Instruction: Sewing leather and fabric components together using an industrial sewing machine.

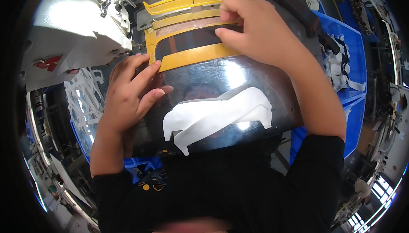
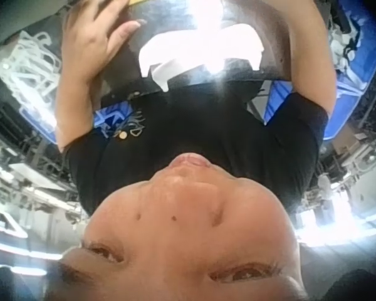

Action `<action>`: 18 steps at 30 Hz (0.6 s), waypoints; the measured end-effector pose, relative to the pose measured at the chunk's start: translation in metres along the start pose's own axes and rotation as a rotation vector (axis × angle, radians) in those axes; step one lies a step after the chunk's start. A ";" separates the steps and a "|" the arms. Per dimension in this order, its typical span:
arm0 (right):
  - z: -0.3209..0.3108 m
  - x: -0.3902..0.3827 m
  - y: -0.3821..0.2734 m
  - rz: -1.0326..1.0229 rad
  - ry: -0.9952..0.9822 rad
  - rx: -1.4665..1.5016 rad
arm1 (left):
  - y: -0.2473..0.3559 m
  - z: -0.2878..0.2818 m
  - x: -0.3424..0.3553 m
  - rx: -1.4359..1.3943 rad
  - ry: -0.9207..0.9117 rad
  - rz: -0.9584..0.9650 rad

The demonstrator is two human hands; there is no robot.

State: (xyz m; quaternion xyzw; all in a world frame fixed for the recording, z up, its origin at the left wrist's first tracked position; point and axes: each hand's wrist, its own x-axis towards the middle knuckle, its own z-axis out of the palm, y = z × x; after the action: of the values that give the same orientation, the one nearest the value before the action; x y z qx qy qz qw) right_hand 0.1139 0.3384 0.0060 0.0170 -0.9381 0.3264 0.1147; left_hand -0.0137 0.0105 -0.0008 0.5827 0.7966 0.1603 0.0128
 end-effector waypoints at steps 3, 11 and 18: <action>-0.003 -0.007 0.007 0.269 0.013 0.188 | 0.000 0.000 0.002 -0.008 0.010 0.003; -0.041 -0.016 -0.039 -0.064 0.066 0.052 | 0.006 0.002 0.001 -0.086 0.222 0.026; -0.046 -0.035 -0.051 -0.431 0.037 0.354 | 0.025 -0.022 -0.023 -0.541 0.317 -0.017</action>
State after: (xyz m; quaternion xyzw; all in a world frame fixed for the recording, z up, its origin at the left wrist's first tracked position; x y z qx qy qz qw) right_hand 0.1626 0.3250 0.0638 0.2297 -0.8390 0.4535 0.1939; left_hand 0.0122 -0.0095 0.0232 0.5191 0.7221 0.4552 0.0444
